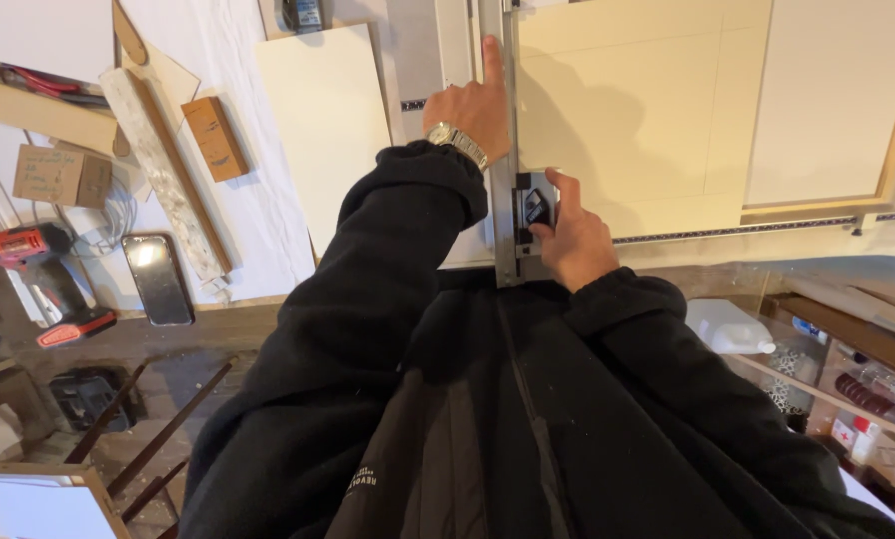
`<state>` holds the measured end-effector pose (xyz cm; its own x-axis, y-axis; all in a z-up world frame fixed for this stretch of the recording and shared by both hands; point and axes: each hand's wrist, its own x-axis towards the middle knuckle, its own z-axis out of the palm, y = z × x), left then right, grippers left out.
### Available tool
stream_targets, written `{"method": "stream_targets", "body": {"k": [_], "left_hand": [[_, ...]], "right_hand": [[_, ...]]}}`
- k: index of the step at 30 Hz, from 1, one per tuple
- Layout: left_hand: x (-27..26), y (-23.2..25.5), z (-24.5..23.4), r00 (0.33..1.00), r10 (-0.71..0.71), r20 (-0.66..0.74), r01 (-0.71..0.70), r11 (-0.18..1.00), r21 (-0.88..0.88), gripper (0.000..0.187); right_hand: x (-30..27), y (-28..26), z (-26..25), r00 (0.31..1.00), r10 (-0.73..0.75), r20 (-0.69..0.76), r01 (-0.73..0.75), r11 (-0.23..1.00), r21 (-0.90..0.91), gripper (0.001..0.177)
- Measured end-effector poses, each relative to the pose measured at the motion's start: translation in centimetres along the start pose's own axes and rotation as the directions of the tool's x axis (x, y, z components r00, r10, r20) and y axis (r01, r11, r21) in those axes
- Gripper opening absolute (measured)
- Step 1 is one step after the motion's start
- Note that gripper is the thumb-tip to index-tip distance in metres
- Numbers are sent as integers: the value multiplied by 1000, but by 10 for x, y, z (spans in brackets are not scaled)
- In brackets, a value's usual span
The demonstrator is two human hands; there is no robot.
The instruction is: Cutting a rectangular window in a mat board using a mat cutter for an artwork.
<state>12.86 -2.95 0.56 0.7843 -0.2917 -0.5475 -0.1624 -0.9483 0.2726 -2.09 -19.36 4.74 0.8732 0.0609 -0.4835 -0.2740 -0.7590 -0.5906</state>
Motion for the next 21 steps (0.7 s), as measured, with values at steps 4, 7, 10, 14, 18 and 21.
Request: {"method": "stream_targets", "body": {"k": [4,7,10,14,18,21], "left_hand": [[-9,4,-13,999,-31,43,28,998,51,88],[7,-7,21,989,9,-149,2,998,70,90],[19,-15,44,960,84,-268,-22,974,227,78],[4,-14,20,955,120,-273,-57,972,229,77],[-6,-7,-2,988,76,-134,-74,997,22,84],[-7,-9,0,993,65,-96,-67,998,-8,90]], "right_hand": [[-3,4,4,1000,11,-11,-11,1000,10,75],[-4,7,8,1000,21,-11,-21,1000,6,77],[-4,13,14,999,16,-28,-16,1000,2,78],[-9,12,20,998,-2,-55,4,1000,30,78],[-15,25,37,981,-24,-193,36,998,59,66],[-18,32,46,966,-34,-257,54,996,71,55]]}}
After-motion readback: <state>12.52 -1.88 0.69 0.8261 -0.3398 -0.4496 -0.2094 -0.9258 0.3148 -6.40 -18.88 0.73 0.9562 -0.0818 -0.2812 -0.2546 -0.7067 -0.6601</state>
